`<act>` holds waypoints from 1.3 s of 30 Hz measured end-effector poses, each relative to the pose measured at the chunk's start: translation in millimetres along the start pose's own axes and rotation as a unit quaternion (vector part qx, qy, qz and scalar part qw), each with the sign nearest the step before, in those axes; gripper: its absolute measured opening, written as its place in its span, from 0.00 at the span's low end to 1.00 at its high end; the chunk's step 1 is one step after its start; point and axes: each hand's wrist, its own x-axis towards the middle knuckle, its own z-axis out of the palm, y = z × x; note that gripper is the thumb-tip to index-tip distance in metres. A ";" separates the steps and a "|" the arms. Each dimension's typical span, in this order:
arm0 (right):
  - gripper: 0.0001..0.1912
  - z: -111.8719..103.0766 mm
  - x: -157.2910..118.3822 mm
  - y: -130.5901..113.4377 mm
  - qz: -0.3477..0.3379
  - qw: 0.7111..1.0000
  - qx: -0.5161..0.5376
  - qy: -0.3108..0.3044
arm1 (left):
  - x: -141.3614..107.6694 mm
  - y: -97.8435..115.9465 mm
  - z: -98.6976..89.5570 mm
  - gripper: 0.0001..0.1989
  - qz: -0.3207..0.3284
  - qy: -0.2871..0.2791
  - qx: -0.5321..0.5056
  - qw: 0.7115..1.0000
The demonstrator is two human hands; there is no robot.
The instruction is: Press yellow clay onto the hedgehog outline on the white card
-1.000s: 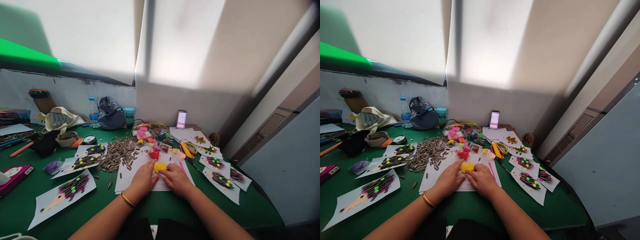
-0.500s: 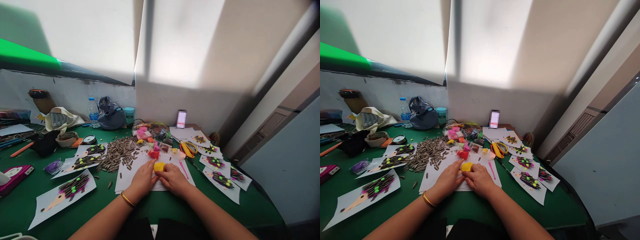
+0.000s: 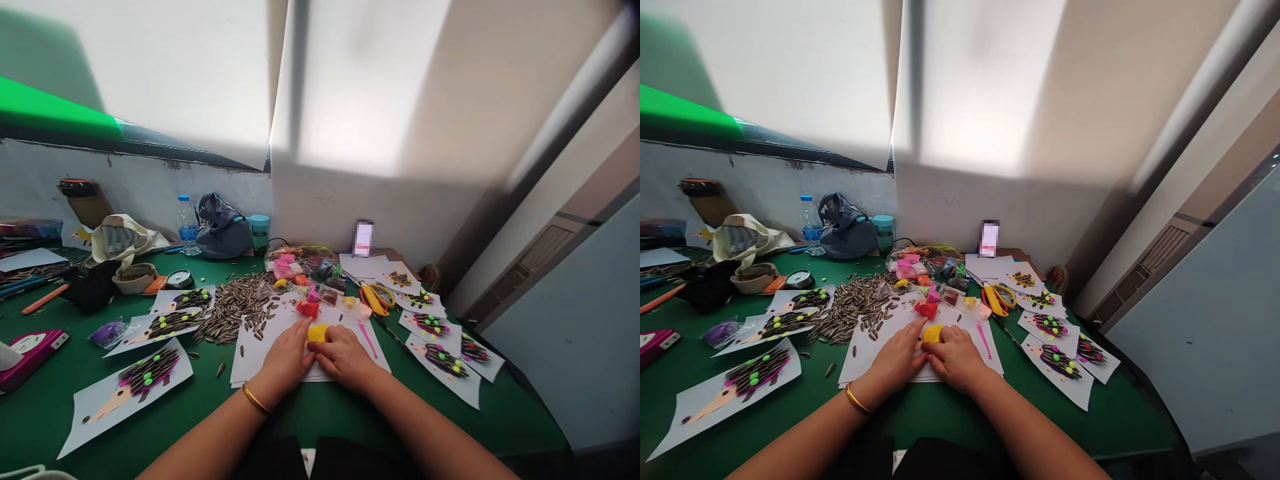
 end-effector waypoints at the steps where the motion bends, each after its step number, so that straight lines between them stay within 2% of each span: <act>1: 0.16 0.2 0.4 0.4 0.002 1.000 0.002 0.005 | 0.1 0.4 -0.7 0.31 0.000 -0.001 -0.001 1.000; 6: 0.16 1.4 0.9 5.0 0.031 0.999 0.011 0.030 | 0.5 0.7 -2.5 0.32 -0.002 -0.006 -0.008 1.000; 11: 0.15 1.6 -0.2 3.7 0.009 1.000 -0.006 0.012 | 0.8 0.2 -2.7 0.32 -0.004 -0.004 -0.009 1.000; 17: 0.16 -1.5 2.2 6.4 0.015 1.000 -0.006 0.020 | 0.6 0.1 -3.6 0.32 -0.001 -0.006 -0.016 1.000; 21: 0.15 -4.5 6.1 18.1 -0.006 1.000 -0.005 -0.001 | -0.3 0.8 -5.8 0.33 -0.008 -0.010 -0.023 1.000; 25: 0.19 -4.5 2.3 36.5 0.013 0.999 0.017 0.038 | -0.6 2.3 -9.1 0.35 -0.021 -0.026 -0.032 0.999; 28: 0.19 -3.7 -7.1 45.3 0.014 0.998 0.025 0.053 | -0.1 2.7 -10.7 0.35 -0.023 -0.031 -0.038 0.999; 32: 0.17 -3.7 -16.3 41.7 -0.005 0.999 0.019 0.040 | 0.1 2.4 -10.9 0.35 -0.024 -0.028 -0.042 0.998; 39: 0.16 -3.4 -10.8 29.7 -0.008 1.000 -0.004 0.001 | -0.4 1.4 -9.9 0.35 -0.023 -0.028 -0.042 0.998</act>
